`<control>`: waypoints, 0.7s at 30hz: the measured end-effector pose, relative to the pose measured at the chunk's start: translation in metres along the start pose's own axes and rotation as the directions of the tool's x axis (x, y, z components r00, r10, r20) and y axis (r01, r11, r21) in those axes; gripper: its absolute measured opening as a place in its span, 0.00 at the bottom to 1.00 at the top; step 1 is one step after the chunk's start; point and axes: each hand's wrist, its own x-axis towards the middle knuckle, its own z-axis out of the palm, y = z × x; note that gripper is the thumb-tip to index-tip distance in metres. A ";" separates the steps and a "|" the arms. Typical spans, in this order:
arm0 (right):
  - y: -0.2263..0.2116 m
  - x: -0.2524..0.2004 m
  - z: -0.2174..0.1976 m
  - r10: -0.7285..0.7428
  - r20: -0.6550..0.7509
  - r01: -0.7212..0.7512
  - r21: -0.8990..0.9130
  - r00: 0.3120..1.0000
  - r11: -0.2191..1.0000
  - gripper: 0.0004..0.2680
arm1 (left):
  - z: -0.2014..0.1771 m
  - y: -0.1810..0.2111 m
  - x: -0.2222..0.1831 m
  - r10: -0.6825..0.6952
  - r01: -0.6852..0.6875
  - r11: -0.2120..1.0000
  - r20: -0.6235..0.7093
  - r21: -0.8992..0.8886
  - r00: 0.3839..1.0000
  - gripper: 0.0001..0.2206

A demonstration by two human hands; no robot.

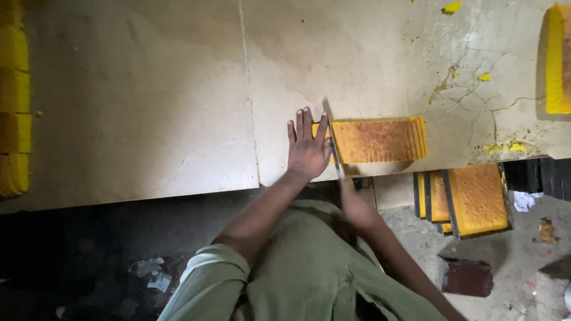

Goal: The person places a large yellow rectangular block on a table and uses a long knife to slice it into smaller uniform pieces. The person repeatedly cuts the block into strips and then into smaller segments, stacking the cut pieces on the table.

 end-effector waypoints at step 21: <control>-0.005 0.010 0.019 0.007 0.020 -0.008 0.014 1.000 1.000 0.28 | -0.008 -0.009 -0.001 0.018 -0.018 1.000 0.039 0.014 0.999 0.31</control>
